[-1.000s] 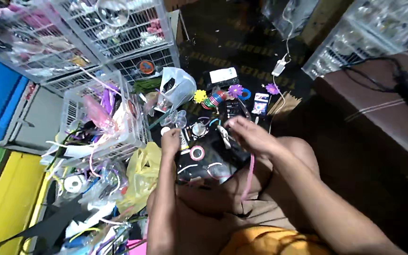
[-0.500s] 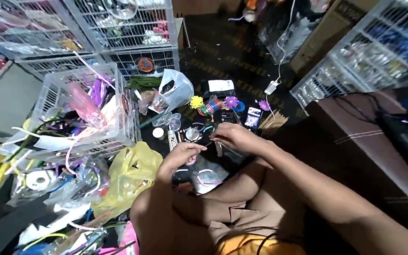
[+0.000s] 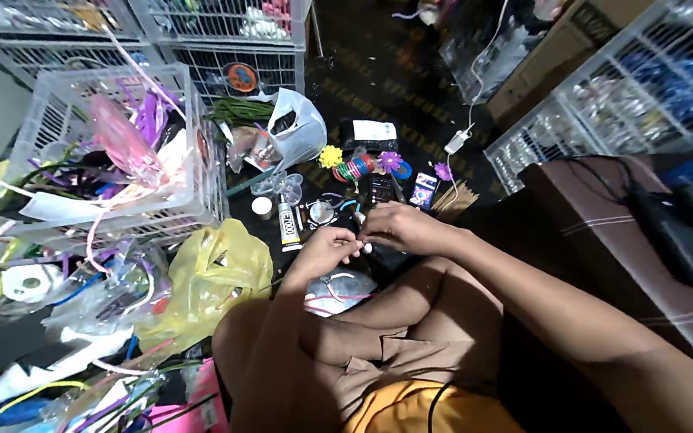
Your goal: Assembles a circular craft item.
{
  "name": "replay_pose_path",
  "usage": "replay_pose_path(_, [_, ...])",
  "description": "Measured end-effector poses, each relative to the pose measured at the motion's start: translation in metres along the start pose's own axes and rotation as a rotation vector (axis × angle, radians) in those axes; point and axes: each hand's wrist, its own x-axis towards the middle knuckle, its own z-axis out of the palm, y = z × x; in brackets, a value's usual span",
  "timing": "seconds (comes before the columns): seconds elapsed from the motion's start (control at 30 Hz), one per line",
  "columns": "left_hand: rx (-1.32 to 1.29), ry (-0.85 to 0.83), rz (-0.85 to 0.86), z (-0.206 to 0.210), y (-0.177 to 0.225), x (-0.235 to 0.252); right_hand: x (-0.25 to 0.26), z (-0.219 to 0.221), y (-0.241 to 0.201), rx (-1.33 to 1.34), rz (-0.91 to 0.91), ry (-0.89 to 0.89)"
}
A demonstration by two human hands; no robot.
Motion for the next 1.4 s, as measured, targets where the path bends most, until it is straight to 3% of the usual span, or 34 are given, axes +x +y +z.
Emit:
replay_pose_path(0.3, [-0.105,0.078,0.044,0.003,0.013,-0.009,-0.002,-0.025,-0.011,0.202,0.083,-0.038])
replay_pose_path(0.43, [0.074,0.195,0.191,-0.006,0.033,-0.027,0.014,-0.047,-0.028,0.244,0.158,-0.041])
replay_pose_path(0.6, [0.282,0.374,0.345,-0.015,0.062,-0.059,0.030,-0.067,-0.049,0.152,0.043,0.030])
replay_pose_path(0.77, [0.687,0.512,0.577,-0.012,0.062,-0.086,0.029,-0.060,-0.062,0.275,0.030,0.106])
replay_pose_path(0.87, [0.766,0.526,0.592,-0.006,0.059,-0.096,0.022,-0.050,-0.067,0.353,0.047,0.108])
replay_pose_path(1.03, [0.641,0.476,0.542,-0.001,0.064,-0.106,0.010,-0.051,-0.074,0.502,0.040,0.087])
replay_pose_path(1.17, [0.483,0.449,0.479,0.001,0.073,-0.114,0.004,-0.069,-0.062,0.855,0.139,-0.025])
replay_pose_path(1.27, [0.390,0.469,0.490,0.002,0.077,-0.113,0.001,-0.066,-0.053,1.123,0.245,-0.004])
replay_pose_path(1.4, [0.240,0.529,0.454,0.004,0.080,-0.110,0.001,-0.048,-0.045,1.298,0.218,0.046])
